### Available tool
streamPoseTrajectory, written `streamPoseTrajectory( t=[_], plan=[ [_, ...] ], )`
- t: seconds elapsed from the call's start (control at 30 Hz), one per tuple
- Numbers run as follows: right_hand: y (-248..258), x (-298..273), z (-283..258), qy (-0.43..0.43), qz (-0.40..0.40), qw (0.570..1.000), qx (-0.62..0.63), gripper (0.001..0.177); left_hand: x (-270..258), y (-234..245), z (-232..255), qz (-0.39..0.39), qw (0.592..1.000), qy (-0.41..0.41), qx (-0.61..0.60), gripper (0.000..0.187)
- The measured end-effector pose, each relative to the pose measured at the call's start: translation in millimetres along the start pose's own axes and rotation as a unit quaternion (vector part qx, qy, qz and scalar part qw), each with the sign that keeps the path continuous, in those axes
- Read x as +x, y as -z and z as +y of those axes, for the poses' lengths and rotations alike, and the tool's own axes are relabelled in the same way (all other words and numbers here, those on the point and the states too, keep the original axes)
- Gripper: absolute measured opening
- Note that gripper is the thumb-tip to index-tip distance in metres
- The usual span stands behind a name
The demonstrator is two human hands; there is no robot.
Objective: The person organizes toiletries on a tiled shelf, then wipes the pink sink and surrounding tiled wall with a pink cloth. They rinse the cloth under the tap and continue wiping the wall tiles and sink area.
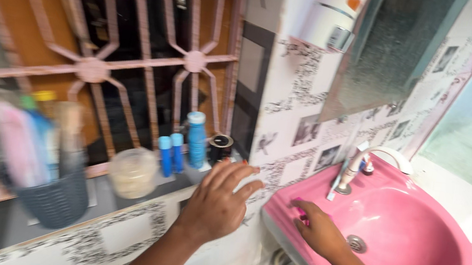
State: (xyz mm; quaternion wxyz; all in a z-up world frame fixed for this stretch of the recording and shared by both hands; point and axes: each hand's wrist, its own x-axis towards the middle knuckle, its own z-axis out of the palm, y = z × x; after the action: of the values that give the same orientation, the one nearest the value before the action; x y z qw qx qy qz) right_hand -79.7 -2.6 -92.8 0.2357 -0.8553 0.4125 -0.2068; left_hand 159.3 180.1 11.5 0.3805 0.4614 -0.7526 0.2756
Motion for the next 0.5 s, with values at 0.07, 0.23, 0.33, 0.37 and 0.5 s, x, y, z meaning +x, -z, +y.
streamPoseTrajectory(
  t=[0.07,0.23,0.33,0.37,0.5],
  plan=[
    [-10.5,9.0,63.1,0.005,0.022,0.999,-0.035,0.048,1.5,-37.8,5.1,-0.037,0.999,0.015,-0.025,0.038],
    [-54.7,45.1,166.0,-0.03,0.057,0.998,-0.007,0.057,0.2,-136.6,8.1,-0.146,0.98,0.107,-0.078,0.033],
    [-62.7,60.6,192.0,-0.124,-0.011,0.992,-0.005,0.046,-2.7,-189.8,4.3,-0.178,0.97,0.15,-0.073,0.034],
    [-59.9,66.1,198.2,-0.161,-0.048,0.986,-0.014,0.044,-2.8,-204.5,1.9,-0.188,0.966,0.164,-0.066,0.035],
    [-50.5,108.1,221.7,-0.159,0.079,0.975,0.131,0.047,-3.6,-245.0,-8.5,-0.213,0.955,0.197,-0.062,0.035]
  ],
)
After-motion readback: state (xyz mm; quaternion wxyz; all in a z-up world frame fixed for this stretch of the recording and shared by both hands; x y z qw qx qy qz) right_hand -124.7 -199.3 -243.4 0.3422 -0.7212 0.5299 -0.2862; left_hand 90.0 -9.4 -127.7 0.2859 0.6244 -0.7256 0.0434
